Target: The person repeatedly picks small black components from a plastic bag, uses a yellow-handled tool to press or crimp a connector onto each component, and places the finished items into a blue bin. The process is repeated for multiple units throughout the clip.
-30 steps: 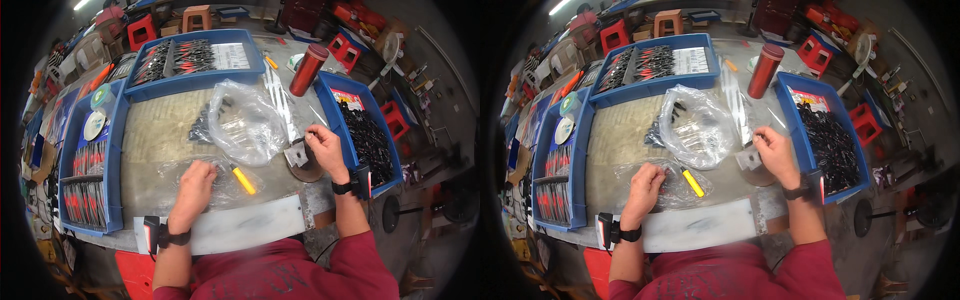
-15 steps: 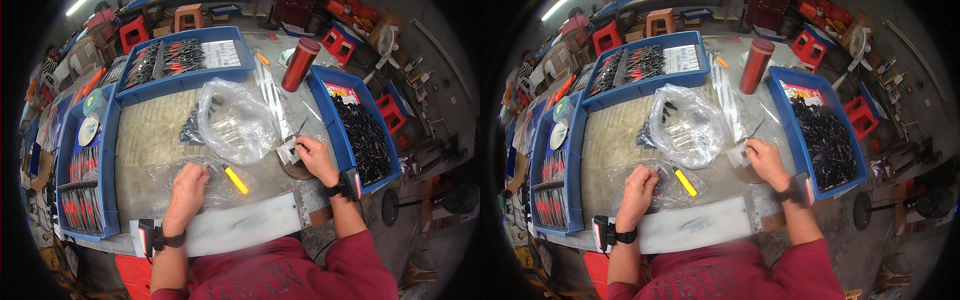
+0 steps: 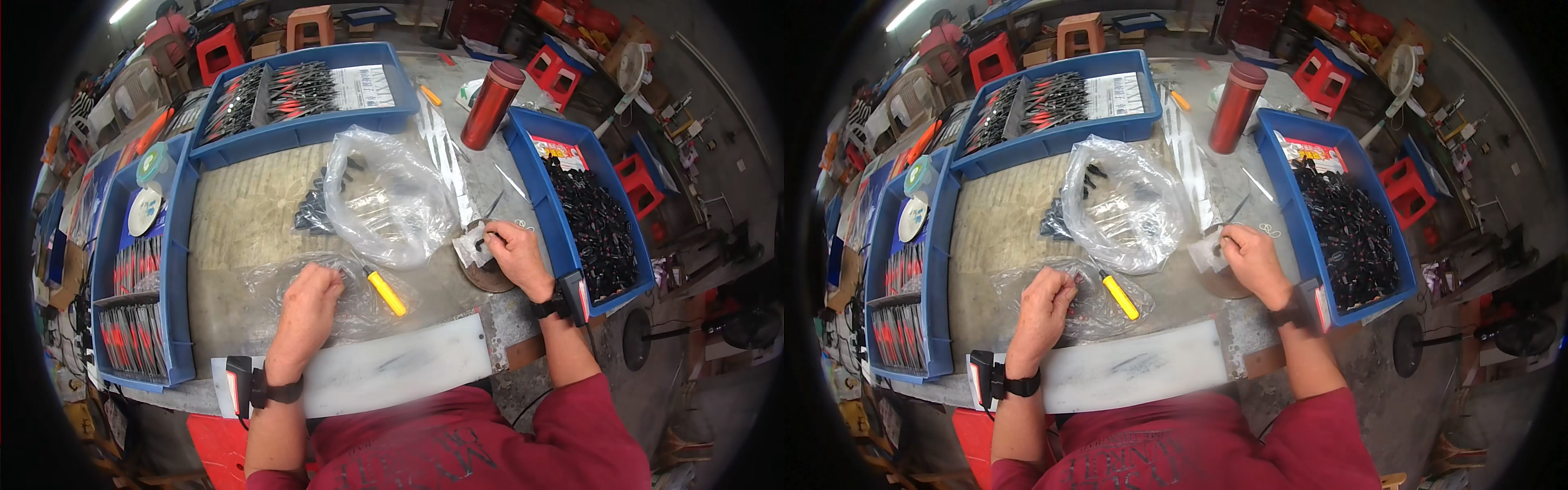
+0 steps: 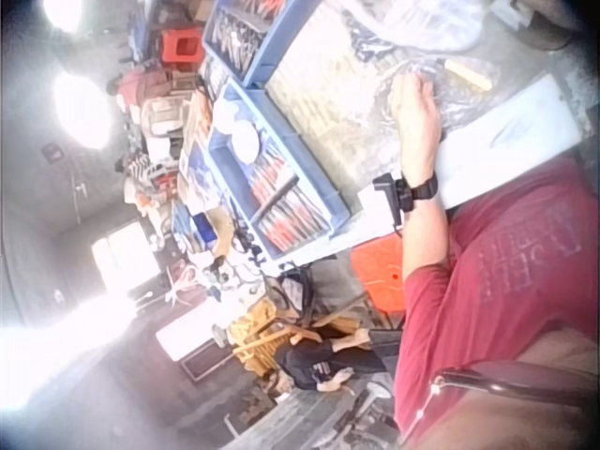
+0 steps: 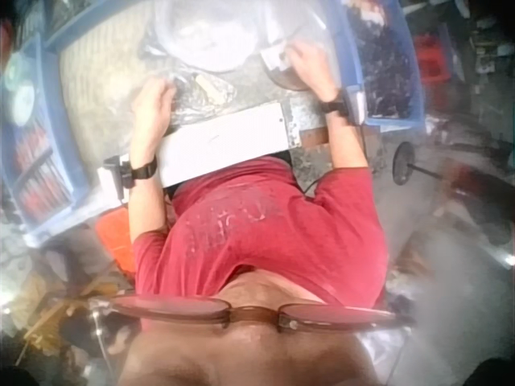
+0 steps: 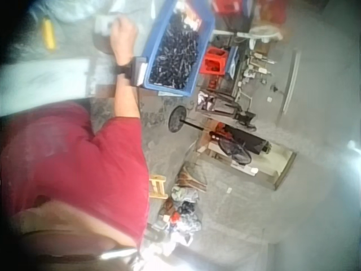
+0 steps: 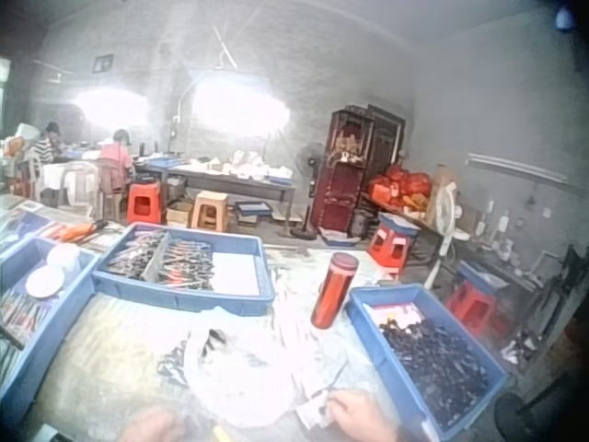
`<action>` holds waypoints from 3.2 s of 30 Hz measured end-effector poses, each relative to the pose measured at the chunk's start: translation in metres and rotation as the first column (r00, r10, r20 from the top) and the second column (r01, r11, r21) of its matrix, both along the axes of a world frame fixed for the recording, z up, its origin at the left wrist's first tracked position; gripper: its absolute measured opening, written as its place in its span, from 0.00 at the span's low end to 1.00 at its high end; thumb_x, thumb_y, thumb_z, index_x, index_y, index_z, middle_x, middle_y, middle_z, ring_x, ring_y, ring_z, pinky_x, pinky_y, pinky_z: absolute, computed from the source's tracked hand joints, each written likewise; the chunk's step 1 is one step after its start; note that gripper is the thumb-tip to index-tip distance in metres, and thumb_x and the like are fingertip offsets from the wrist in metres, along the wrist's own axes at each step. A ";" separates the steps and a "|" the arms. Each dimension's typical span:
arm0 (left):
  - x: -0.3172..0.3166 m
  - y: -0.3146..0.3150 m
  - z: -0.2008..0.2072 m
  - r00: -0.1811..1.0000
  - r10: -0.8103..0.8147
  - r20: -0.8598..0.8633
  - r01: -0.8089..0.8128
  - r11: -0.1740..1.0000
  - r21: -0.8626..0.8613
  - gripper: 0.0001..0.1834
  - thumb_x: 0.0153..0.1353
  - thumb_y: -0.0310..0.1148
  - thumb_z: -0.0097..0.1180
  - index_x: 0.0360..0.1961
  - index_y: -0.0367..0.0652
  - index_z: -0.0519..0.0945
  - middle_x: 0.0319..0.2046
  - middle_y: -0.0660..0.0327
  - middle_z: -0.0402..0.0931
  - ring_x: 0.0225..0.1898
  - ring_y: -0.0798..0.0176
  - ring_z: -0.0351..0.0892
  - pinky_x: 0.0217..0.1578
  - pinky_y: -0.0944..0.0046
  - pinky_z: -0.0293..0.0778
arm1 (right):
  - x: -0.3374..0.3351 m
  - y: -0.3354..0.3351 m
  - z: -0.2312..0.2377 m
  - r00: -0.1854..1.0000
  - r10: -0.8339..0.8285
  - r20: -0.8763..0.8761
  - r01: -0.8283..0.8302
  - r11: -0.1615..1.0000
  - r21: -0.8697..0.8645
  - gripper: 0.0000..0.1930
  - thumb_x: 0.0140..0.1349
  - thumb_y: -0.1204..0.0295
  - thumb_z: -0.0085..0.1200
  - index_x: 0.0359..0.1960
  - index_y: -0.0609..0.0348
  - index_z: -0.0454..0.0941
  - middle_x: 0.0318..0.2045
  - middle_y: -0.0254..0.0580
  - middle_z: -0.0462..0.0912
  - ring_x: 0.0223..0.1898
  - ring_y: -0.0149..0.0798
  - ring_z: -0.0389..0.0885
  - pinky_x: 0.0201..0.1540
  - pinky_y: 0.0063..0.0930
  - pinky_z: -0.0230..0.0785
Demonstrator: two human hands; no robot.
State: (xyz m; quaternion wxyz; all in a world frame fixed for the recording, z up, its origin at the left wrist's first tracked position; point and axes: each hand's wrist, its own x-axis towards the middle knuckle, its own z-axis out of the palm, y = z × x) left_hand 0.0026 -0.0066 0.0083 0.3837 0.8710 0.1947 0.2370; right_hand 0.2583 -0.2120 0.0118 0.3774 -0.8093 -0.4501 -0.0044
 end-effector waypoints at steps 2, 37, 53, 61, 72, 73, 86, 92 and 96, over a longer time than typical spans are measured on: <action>0.001 0.000 0.001 1.000 -0.002 0.004 0.002 1.000 0.003 0.04 0.51 0.21 0.54 0.30 0.36 0.73 0.28 0.52 0.70 0.32 0.48 0.72 0.34 0.57 0.68 | 0.001 0.001 0.001 0.999 0.022 0.029 -0.022 1.000 -0.006 0.06 0.53 0.77 0.50 0.31 0.65 0.77 0.27 0.50 0.80 0.29 0.46 0.79 0.31 0.30 0.69; -0.005 0.001 -0.001 0.945 -0.061 0.321 0.284 0.639 -0.715 0.03 0.59 0.23 0.51 0.34 0.37 0.73 0.30 0.70 0.69 0.34 0.76 0.66 0.36 0.74 0.65 | -0.081 0.053 0.030 0.643 0.415 -0.643 -0.261 0.909 0.326 0.14 0.61 0.75 0.50 0.49 0.64 0.72 0.29 0.30 0.76 0.28 0.20 0.70 0.32 0.13 0.64; -0.005 0.005 -0.002 0.910 -0.014 0.414 0.369 0.482 -0.795 0.04 0.61 0.27 0.52 0.36 0.40 0.74 0.31 0.70 0.72 0.30 0.79 0.66 0.29 0.78 0.63 | -0.120 0.079 0.020 0.556 0.490 -0.671 -0.300 0.871 0.388 0.12 0.62 0.76 0.50 0.46 0.65 0.74 0.30 0.35 0.78 0.28 0.22 0.73 0.32 0.14 0.67; -0.002 0.003 -0.004 0.910 0.056 0.411 0.350 0.429 -0.833 0.06 0.60 0.29 0.54 0.35 0.39 0.72 0.28 0.65 0.70 0.24 0.73 0.65 0.23 0.74 0.63 | -0.123 0.080 0.016 0.486 0.487 -0.726 -0.263 0.873 0.410 0.11 0.62 0.76 0.51 0.46 0.65 0.74 0.30 0.37 0.79 0.27 0.23 0.74 0.32 0.15 0.69; 0.002 -0.002 -0.011 0.883 0.085 0.461 0.408 0.347 -0.845 0.03 0.61 0.25 0.51 0.34 0.38 0.75 0.23 0.64 0.72 0.20 0.73 0.68 0.20 0.74 0.65 | -0.133 0.080 0.009 0.393 0.460 -0.797 -0.122 0.885 0.450 0.10 0.62 0.76 0.49 0.44 0.65 0.75 0.29 0.39 0.79 0.24 0.25 0.75 0.26 0.18 0.69; 0.002 -0.003 -0.011 0.881 0.092 0.464 0.406 0.357 -0.841 0.02 0.61 0.25 0.51 0.34 0.38 0.75 0.23 0.64 0.72 0.19 0.72 0.68 0.19 0.73 0.65 | -0.135 0.080 0.008 0.391 0.466 -0.794 -0.114 0.880 0.461 0.10 0.63 0.76 0.49 0.44 0.65 0.75 0.28 0.39 0.79 0.24 0.26 0.74 0.26 0.18 0.68; 0.003 -0.010 -0.007 0.857 0.096 0.506 0.355 0.602 -0.715 0.05 0.60 0.27 0.53 0.33 0.34 0.76 0.28 0.58 0.73 0.22 0.67 0.74 0.21 0.69 0.72 | -0.136 0.080 0.005 0.325 0.501 -0.803 -0.098 0.862 0.498 0.11 0.63 0.73 0.49 0.44 0.66 0.75 0.27 0.41 0.78 0.21 0.27 0.72 0.23 0.19 0.67; 0.003 -0.011 -0.003 0.883 0.071 0.464 0.161 0.883 -0.441 0.08 0.59 0.28 0.54 0.32 0.32 0.78 0.29 0.56 0.72 0.23 0.64 0.77 0.23 0.68 0.75 | -0.134 0.082 0.007 0.237 0.522 -0.819 -0.079 0.851 0.519 0.11 0.63 0.72 0.49 0.44 0.66 0.75 0.26 0.40 0.78 0.21 0.26 0.72 0.23 0.18 0.66; 0.001 -0.004 -0.004 0.877 0.058 0.478 0.329 0.652 -0.683 0.08 0.58 0.29 0.57 0.32 0.33 0.78 0.28 0.56 0.72 0.24 0.64 0.76 0.22 0.66 0.76 | -0.131 0.080 0.008 0.331 0.493 -0.805 -0.153 0.869 0.470 0.10 0.63 0.73 0.49 0.44 0.64 0.75 0.26 0.38 0.78 0.22 0.24 0.72 0.24 0.16 0.66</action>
